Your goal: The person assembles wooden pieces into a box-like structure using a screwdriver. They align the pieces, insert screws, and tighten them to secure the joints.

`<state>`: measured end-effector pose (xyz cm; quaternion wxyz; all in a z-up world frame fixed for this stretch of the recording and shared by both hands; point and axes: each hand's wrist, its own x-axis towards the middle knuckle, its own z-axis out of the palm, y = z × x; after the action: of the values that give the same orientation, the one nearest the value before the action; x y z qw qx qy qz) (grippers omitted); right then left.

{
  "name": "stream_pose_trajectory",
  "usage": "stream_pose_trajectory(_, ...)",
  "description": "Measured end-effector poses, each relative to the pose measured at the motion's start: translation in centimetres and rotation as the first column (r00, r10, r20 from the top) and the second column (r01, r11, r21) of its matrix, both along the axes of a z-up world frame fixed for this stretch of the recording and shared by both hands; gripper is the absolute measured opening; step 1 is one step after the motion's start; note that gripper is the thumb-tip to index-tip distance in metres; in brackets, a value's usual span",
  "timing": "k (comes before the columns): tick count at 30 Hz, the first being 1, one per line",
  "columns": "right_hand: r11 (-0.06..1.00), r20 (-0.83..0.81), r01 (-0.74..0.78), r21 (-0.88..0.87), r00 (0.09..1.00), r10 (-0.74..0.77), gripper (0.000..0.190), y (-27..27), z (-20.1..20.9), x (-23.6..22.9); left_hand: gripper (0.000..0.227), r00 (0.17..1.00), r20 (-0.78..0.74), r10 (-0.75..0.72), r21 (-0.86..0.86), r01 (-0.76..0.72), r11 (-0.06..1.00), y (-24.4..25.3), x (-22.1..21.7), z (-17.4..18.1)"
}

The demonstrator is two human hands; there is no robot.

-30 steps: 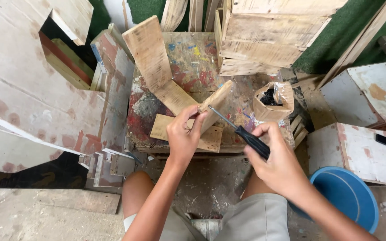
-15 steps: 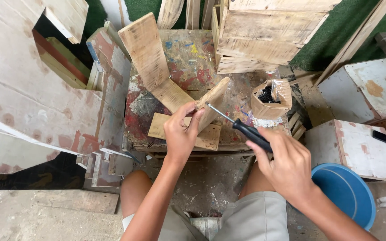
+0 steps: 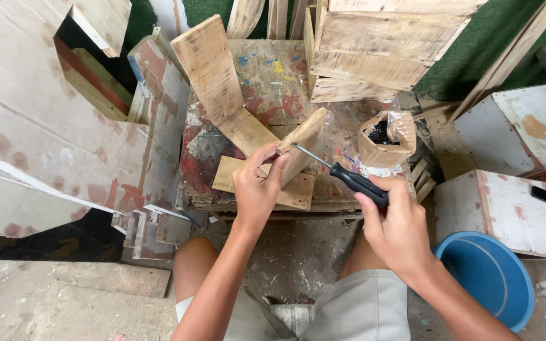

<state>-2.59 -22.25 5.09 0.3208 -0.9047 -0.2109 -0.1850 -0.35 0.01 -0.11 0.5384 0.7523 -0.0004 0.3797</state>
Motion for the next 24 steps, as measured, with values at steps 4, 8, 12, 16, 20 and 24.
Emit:
stream_pose_trajectory(4,0.994,0.001,0.005,0.106,1.0,-0.005,0.031,-0.4,-1.2,-1.0,0.021,1.0,-0.016,0.002,0.009,-0.002,1.0,0.1,0.0,0.1)
stream_pose_trajectory(8,0.988,-0.042,0.033,0.154,0.999,-0.027,0.032,-0.7,-2.1,-1.4,0.02,1.0,-0.014,0.017,0.03,-0.017,0.999,-0.1,0.5,0.1)
stream_pose_trajectory(12,0.986,-0.042,0.031,0.162,0.999,-0.024,0.032,-0.6,-2.2,-1.2,0.022,1.0,-0.006,0.009,0.025,-0.008,1.0,-0.4,0.4,0.2)
stream_pose_trajectory(16,0.988,-0.039,0.025,0.151,0.999,-0.019,0.03,-0.4,-1.9,-1.1,0.022,1.0,-0.003,-0.002,0.021,0.002,1.0,-0.3,0.5,-0.1)
stream_pose_trajectory(20,0.989,0.005,0.005,0.148,1.0,-0.006,0.03,-0.2,-2.0,-1.1,0.021,1.0,0.002,-0.01,0.011,0.01,1.0,-0.3,0.3,0.2)
stream_pose_trajectory(24,0.993,0.242,-0.116,-0.031,0.963,0.12,0.033,-0.6,-2.1,-0.4,0.021,1.0,0.004,0.001,0.011,-0.001,1.0,-0.2,0.3,0.0)
